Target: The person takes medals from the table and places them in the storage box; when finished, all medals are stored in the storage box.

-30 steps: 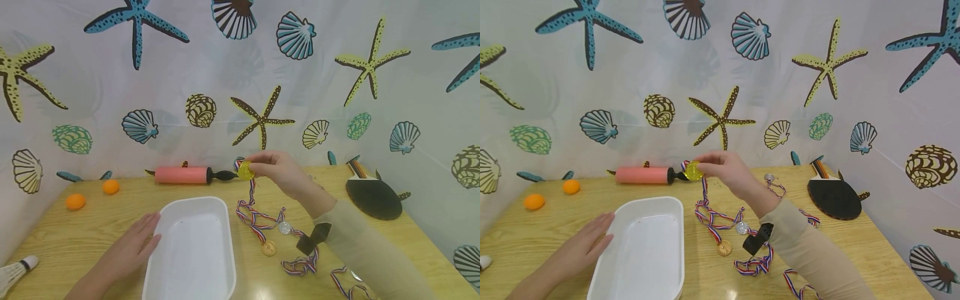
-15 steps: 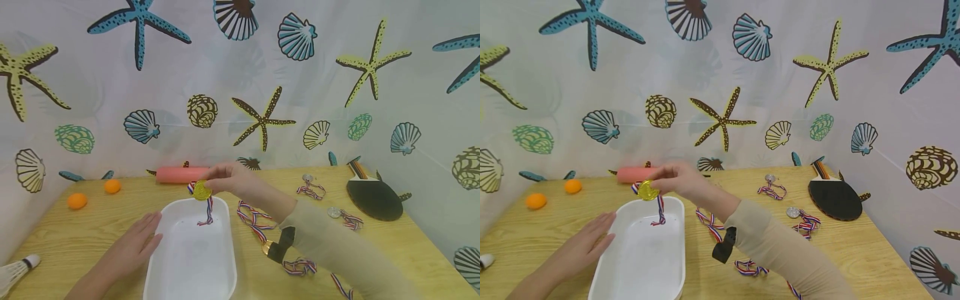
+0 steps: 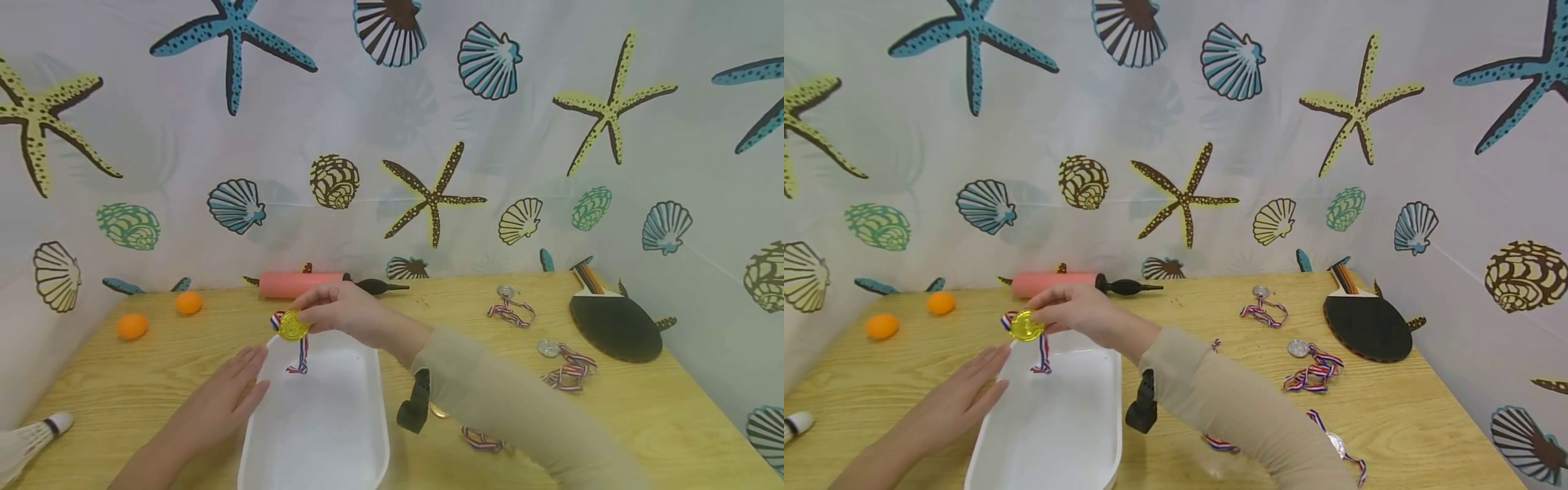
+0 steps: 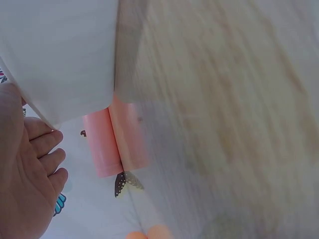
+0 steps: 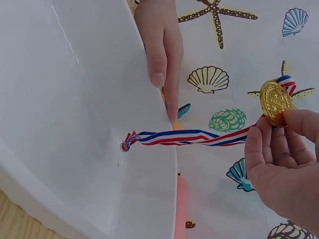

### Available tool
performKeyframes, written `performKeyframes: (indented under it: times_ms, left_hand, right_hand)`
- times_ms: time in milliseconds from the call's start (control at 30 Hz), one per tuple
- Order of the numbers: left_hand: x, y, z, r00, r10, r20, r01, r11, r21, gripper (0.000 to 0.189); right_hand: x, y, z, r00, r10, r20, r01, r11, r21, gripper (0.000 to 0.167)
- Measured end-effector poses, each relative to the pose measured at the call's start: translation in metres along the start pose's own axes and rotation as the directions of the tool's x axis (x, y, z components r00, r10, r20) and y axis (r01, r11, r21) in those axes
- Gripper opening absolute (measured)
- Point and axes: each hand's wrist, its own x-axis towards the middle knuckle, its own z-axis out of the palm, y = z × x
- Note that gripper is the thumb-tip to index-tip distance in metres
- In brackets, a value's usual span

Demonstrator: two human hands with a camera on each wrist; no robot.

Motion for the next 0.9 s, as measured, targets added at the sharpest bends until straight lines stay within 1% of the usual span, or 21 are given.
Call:
performKeyframes:
  times_ms: [233,433,500,567,767,900]
  left_hand:
    - [0.0,-0.001,0.0,1.0,0.0,0.0,0.0,1.0,-0.015,0.061]
    - [0.0,-0.001,-0.001,0.999,-0.029,0.021,0.03,0.999,-0.022,0.063]
    - [0.001,-0.001,0.0,0.999,-0.027,0.02,0.027,0.999,-0.022,0.063]
    - [0.001,-0.002,0.0,1.0,-0.01,0.008,0.01,1.0,-0.022,0.062]
    - [0.0,-0.003,0.001,1.0,0.019,-0.012,-0.019,1.0,-0.017,0.059]
    - [-0.001,-0.003,0.001,1.0,0.023,-0.019,-0.023,1.0,-0.02,0.059]
  right_hand:
    - [0.013,0.004,0.009,1.0,0.002,0.016,-0.003,0.999,0.054,0.017]
    - [0.022,0.003,0.014,1.0,0.005,-0.014,-0.004,0.999,0.05,0.015]
    - [0.026,0.006,0.014,1.0,0.016,-0.026,-0.014,0.999,0.045,0.013]
    - [0.029,0.01,0.013,0.999,0.028,-0.027,-0.027,0.999,0.041,0.012]
    - [0.036,0.022,0.009,0.996,0.092,-0.012,-0.092,0.996,-0.01,0.01]
    - [0.038,0.026,0.007,0.991,0.136,-0.006,-0.136,0.987,-0.083,0.01]
